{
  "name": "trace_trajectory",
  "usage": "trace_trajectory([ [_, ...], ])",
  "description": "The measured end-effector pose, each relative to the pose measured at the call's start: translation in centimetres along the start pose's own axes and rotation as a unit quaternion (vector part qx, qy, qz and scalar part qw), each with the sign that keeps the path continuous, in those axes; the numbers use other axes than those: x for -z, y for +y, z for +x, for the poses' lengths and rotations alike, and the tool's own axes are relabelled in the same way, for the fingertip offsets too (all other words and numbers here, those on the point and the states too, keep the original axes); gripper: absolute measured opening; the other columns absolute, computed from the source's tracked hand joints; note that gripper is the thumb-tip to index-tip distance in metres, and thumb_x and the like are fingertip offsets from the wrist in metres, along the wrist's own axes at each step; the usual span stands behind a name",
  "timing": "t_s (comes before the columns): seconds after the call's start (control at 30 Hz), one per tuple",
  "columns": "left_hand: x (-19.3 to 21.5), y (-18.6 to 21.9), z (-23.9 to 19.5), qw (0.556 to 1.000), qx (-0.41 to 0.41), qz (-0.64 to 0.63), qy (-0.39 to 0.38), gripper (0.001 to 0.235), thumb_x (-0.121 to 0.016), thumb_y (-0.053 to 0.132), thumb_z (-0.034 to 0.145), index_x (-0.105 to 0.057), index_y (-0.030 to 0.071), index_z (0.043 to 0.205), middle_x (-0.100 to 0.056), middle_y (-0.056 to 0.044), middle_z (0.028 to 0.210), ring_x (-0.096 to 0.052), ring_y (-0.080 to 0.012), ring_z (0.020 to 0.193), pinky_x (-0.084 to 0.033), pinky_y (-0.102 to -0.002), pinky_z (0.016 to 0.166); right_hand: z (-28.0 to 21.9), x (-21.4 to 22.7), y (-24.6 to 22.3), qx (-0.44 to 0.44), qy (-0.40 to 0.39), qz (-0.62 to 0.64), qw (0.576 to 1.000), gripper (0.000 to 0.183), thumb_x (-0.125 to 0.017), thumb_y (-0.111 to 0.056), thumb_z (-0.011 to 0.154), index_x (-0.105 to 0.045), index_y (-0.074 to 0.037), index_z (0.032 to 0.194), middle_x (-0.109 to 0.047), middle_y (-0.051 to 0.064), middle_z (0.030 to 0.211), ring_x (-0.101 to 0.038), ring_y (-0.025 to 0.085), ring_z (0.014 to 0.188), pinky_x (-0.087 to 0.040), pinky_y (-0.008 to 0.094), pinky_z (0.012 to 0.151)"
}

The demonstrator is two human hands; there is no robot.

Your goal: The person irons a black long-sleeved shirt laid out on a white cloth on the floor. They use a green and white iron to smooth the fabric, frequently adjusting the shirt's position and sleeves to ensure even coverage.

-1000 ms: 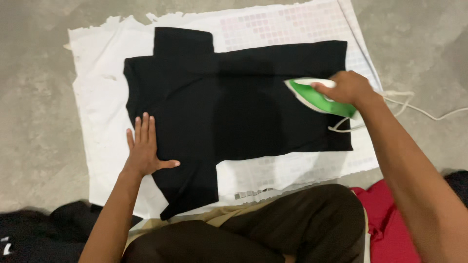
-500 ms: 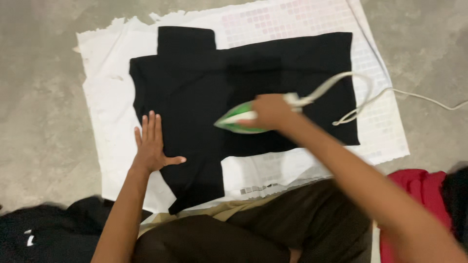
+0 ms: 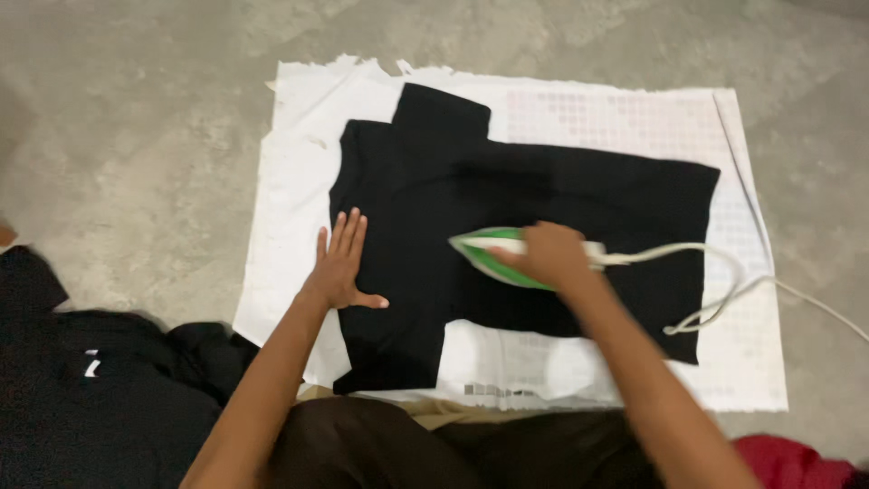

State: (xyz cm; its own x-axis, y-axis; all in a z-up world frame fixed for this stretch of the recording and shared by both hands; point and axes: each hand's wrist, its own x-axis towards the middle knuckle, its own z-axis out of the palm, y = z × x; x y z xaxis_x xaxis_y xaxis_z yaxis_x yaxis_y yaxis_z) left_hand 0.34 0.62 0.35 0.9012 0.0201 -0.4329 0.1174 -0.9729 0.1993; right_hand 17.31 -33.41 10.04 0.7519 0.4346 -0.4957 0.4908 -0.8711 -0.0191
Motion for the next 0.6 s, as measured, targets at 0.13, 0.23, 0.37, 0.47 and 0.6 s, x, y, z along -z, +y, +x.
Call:
trace_trajectory([
  [0.13,1.6,1.0,-0.8,1.0,0.0,0.008,-0.026,0.166,-0.073,0.097,0.055,0.01,0.011,0.17,0.013,-0.01,0.178,0.01,-0.0322,0.164,0.001,-0.058,0.132,5.3,1.8,-9.6,0.036,0.036,0.085,0.995,0.087,-0.043,-0.081,0.094,-0.078,-0.003,0.107,-0.078,0.022,0.103,-0.076,0.042,0.101,-0.06,0.054,0.085],
  [0.23,1.7,0.8,-1.0,0.999,0.0,-0.004,-0.034,0.165,-0.073,0.097,0.056,0.01,0.011,0.169,0.013,-0.011,0.178,0.011,-0.0321,0.164,0.002,-0.058,0.132,6.7,2.5,-10.3,-0.026,0.045,0.152,0.987,0.089,-0.041,-0.084,0.093,-0.077,-0.004,0.109,-0.077,0.021,0.106,-0.075,0.044,0.104,-0.06,0.057,0.085],
  [0.37,1.8,0.6,-0.7,1.0,-0.006,0.002,-0.028,0.164,-0.071,0.097,0.056,0.011,0.012,0.17,0.014,-0.01,0.178,0.012,-0.0301,0.164,0.003,-0.057,0.132,5.4,2.0,-4.7,-0.073,0.051,0.138,0.986,0.093,-0.046,-0.087,0.09,-0.078,-0.001,0.109,-0.076,0.025,0.106,-0.074,0.047,0.105,-0.058,0.06,0.085],
  [0.47,1.3,0.4,-1.1,1.0,-0.003,-0.002,-0.025,0.165,-0.07,0.099,0.055,0.011,0.013,0.17,0.014,-0.008,0.178,0.012,-0.0293,0.164,0.004,-0.057,0.132,0.2,2.7,1.1,-0.118,0.04,0.098,0.987,0.09,-0.048,-0.083,0.094,-0.081,-0.001,0.108,-0.078,0.025,0.108,-0.074,0.045,0.109,-0.059,0.058,0.089],
  [0.6,-1.7,-0.6,0.2,0.999,-0.038,0.016,0.028,0.165,-0.069,0.1,0.059,0.011,0.006,0.168,0.015,-0.012,0.177,0.012,-0.0338,0.163,0.001,-0.061,0.129,-5.0,1.0,11.7,-0.224,-0.019,0.063,0.972,0.089,-0.041,-0.082,0.096,-0.082,-0.004,0.1,-0.08,0.024,0.106,-0.074,0.042,0.107,-0.056,0.05,0.089],
])
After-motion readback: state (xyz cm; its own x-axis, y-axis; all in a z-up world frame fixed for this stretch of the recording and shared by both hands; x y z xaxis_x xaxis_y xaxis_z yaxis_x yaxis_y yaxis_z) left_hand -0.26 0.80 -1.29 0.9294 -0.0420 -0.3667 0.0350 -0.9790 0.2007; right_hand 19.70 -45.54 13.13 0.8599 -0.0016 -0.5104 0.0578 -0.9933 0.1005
